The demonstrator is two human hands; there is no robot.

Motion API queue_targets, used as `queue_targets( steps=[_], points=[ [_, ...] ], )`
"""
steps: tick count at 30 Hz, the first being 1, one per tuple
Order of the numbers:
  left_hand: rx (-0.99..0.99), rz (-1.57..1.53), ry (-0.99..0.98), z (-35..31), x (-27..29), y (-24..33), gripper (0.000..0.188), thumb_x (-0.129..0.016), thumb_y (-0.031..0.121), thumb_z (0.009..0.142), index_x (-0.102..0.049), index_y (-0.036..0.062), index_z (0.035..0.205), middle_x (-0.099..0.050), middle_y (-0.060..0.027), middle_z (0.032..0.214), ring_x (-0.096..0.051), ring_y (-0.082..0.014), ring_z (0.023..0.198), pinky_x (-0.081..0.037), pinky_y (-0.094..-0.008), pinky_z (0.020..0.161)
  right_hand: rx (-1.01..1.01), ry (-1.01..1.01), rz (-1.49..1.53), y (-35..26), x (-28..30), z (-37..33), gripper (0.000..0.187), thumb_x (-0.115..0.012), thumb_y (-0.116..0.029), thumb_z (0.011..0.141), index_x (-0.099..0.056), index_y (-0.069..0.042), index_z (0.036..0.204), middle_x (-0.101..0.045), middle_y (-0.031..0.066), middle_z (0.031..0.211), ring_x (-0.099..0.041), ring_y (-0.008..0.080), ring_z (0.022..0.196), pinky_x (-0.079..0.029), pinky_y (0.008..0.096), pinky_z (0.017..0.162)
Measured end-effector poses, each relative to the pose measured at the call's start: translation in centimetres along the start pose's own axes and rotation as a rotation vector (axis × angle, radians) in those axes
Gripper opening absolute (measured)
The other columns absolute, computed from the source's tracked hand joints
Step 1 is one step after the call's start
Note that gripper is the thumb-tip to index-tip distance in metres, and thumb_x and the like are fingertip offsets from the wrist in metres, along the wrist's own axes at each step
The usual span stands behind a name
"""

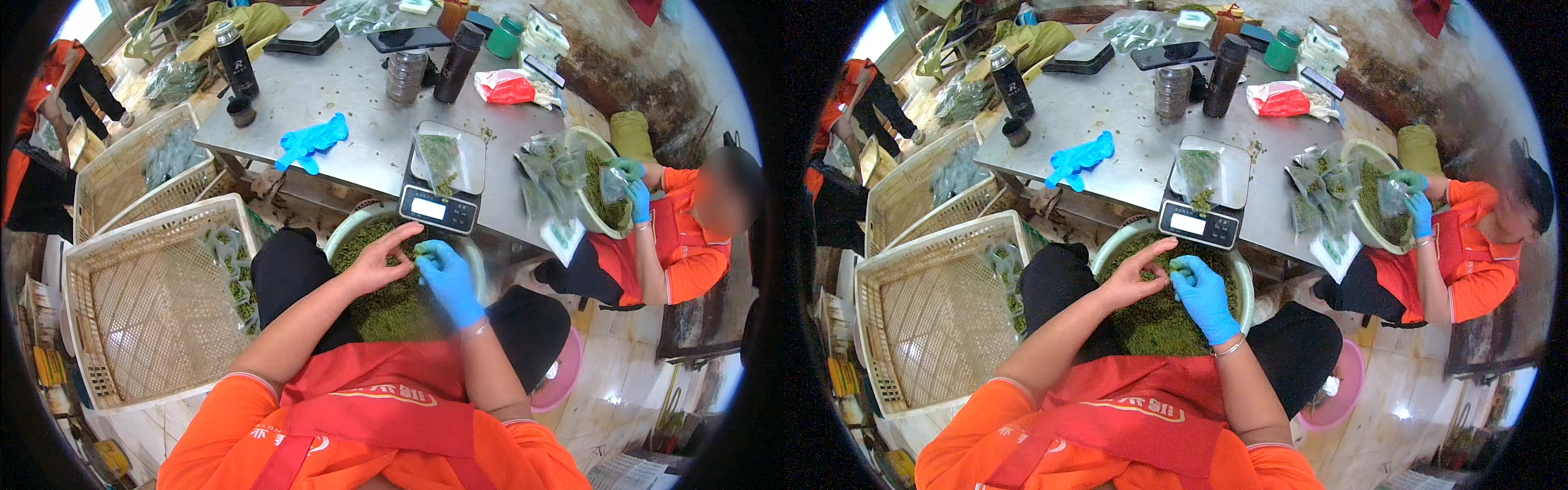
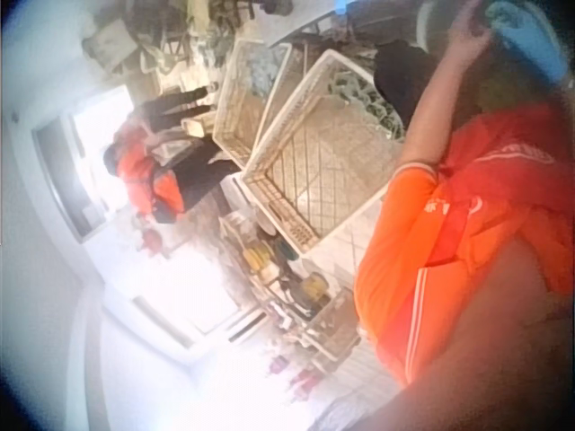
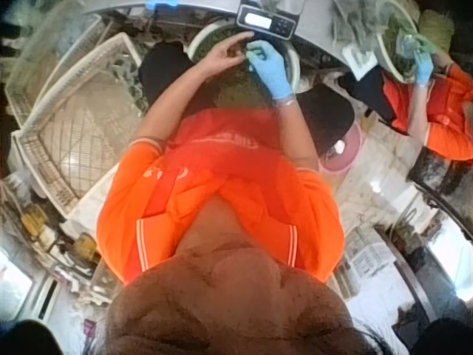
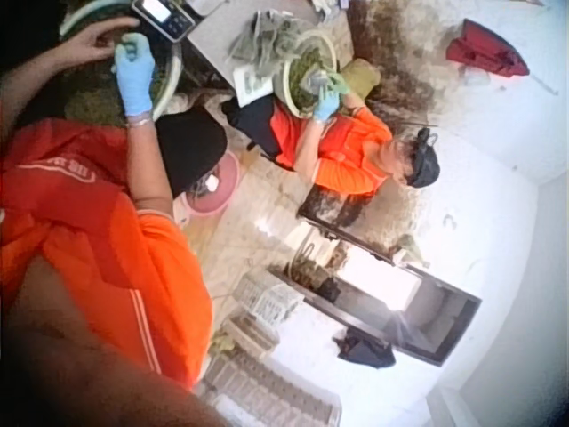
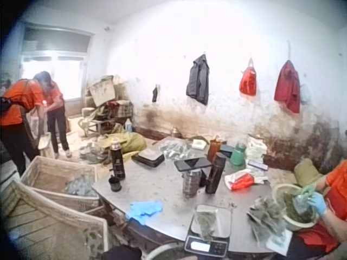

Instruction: The person scoops green tea leaves from a bowl into small plastic bags, weighs each bag on a digital scale, and places the filled bags into a basket. The process is repeated continuously with consistent hand movements.

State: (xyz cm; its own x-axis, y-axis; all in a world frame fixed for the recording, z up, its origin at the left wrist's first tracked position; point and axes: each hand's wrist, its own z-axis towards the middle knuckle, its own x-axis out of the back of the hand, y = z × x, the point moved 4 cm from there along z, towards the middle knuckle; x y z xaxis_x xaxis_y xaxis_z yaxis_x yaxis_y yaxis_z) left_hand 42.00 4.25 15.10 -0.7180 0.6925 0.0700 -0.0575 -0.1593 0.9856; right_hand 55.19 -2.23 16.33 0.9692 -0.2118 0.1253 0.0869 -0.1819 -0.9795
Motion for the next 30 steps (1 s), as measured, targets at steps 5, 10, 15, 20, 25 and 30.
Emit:
queue_targets(
  steps=[5, 10, 15, 20, 25, 30],
  points=[
    [0.363, -0.25, -0.092, -0.6, -0.3, -2.1, 0.03, -0.062, 0.008, 0.082, -0.056, 0.0007, 0.11, -0.062, -0.0047, 0.09, -0.058, -0.0075, 0.066, -0.048, -0.022, 0.061, -0.038, -0.064, 0.164, 0.5, 0.5, -0.1, 0.021, -0.061, -0.002, 0.078, -0.053, -0.002, 0.098, -0.057, 0.0041, 0.079, -0.056, 0.0087, 0.06, -0.048, 0.0216, 0.056],
    [0.331, -0.05, -0.059, -0.9, 0.2, -1.7, 0.014, -0.064, 0.011, 0.081, -0.061, 0.0001, 0.089, -0.061, -0.0022, 0.072, -0.058, -0.0086, 0.065, -0.048, -0.0234, 0.059, 0.036, -0.054, 0.058, 1.5, 0.5, -0.1, 0.022, -0.062, -0.002, 0.076, -0.053, -0.002, 0.097, -0.058, 0.0041, 0.078, -0.056, 0.0092, 0.061, -0.048, 0.0221, 0.056],
    [0.132, 0.411, 0.022, -0.9, 0.9, 0.2, 0.015, -0.068, 0.016, 0.073, -0.061, 0.0036, 0.079, -0.059, -0.0014, 0.063, -0.056, -0.008, 0.058, -0.045, -0.0243, 0.055, -0.208, -0.125, 0.261, 2.5, 0.9, -1.0, 0.018, -0.062, -0.003, 0.077, -0.054, -0.003, 0.094, -0.057, 0.0037, 0.074, -0.056, 0.0103, 0.057, -0.047, 0.0229, 0.053],
    [0.107, 0.479, 0.071, -0.7, 2.4, -1.0, 0.02, -0.067, 0.027, 0.074, -0.063, 0.0088, 0.082, -0.061, -0.005, 0.066, -0.059, -0.0182, 0.059, -0.046, -0.0299, 0.054, -0.287, -0.129, 0.132, 1.7, 2.1, -2.1, 0.022, -0.064, -0.007, 0.078, -0.058, 0.001, 0.097, -0.06, 0.0052, 0.081, -0.057, 0.0105, 0.061, -0.046, 0.0218, 0.055],
    [0.04, 0.619, -0.075, -0.6, 0.8, 0.9, 0.028, -0.068, 0.031, 0.077, -0.063, 0.0107, 0.095, -0.065, -0.0053, 0.075, -0.062, -0.0184, 0.063, -0.049, -0.0297, 0.058, 0.251, 0.31, -0.464, -2.4, 3.1, 1.8, 0.034, -0.065, -0.018, 0.078, -0.059, -0.007, 0.109, -0.063, 0.0149, 0.083, -0.062, 0.0264, 0.071, -0.049, 0.0355, 0.065],
    [0.027, 0.691, 0.053, -0.5, 1.6, -0.4, 0.024, -0.064, 0.03, 0.08, -0.063, 0.0122, 0.096, -0.066, -0.0065, 0.076, -0.064, -0.0209, 0.065, -0.05, -0.0315, 0.06, 0.222, 0.407, -0.771, -3.8, 2.9, 6.8, 0.03, -0.06, -0.022, 0.08, -0.058, -0.01, 0.107, -0.063, 0.0176, 0.083, -0.061, 0.0326, 0.073, -0.048, 0.0381, 0.066]
  ],
)
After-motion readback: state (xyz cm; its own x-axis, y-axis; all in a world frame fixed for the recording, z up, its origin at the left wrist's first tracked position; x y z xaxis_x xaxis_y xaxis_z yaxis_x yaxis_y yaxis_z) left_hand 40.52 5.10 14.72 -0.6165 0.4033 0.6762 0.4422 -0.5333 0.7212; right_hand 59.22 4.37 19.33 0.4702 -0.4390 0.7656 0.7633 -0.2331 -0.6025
